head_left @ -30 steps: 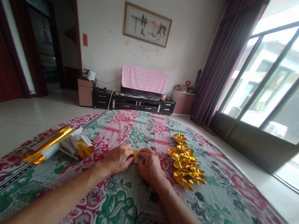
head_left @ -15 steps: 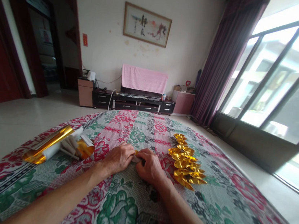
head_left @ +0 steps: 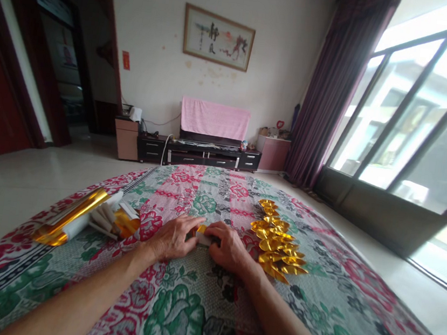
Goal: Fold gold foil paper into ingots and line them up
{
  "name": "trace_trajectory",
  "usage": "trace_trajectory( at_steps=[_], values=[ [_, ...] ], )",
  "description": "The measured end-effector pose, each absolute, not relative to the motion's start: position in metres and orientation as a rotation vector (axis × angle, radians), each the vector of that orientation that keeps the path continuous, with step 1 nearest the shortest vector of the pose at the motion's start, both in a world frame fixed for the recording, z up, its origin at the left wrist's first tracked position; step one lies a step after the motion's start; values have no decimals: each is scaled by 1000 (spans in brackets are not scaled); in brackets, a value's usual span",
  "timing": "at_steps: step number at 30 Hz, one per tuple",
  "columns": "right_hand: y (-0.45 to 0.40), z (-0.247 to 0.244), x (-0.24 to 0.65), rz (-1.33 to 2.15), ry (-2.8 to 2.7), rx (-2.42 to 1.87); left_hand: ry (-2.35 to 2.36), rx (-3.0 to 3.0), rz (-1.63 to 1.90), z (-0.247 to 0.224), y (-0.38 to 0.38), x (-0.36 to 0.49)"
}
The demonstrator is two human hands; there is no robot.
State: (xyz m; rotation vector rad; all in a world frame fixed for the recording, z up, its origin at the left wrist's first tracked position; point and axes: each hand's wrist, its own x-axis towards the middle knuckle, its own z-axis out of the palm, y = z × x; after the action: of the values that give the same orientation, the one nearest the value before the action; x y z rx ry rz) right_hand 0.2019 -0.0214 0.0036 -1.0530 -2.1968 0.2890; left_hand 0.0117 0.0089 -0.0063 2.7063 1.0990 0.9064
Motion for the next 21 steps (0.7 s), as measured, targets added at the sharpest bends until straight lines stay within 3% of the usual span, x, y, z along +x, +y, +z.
trace_trajectory(
  at_steps=[7, 13, 21],
  values=[
    [-21, -1, 202, 248, -2162, -1067, 1191, 2376, 1046, -9, 15, 9],
    [-19, -5, 202, 230, -2156, -1058, 1101, 2508, 1106, -11, 18, 10],
    [-16, -1, 208, 265, -2231, -992, 952, 2901, 749, -3, 8, 11]
  ],
)
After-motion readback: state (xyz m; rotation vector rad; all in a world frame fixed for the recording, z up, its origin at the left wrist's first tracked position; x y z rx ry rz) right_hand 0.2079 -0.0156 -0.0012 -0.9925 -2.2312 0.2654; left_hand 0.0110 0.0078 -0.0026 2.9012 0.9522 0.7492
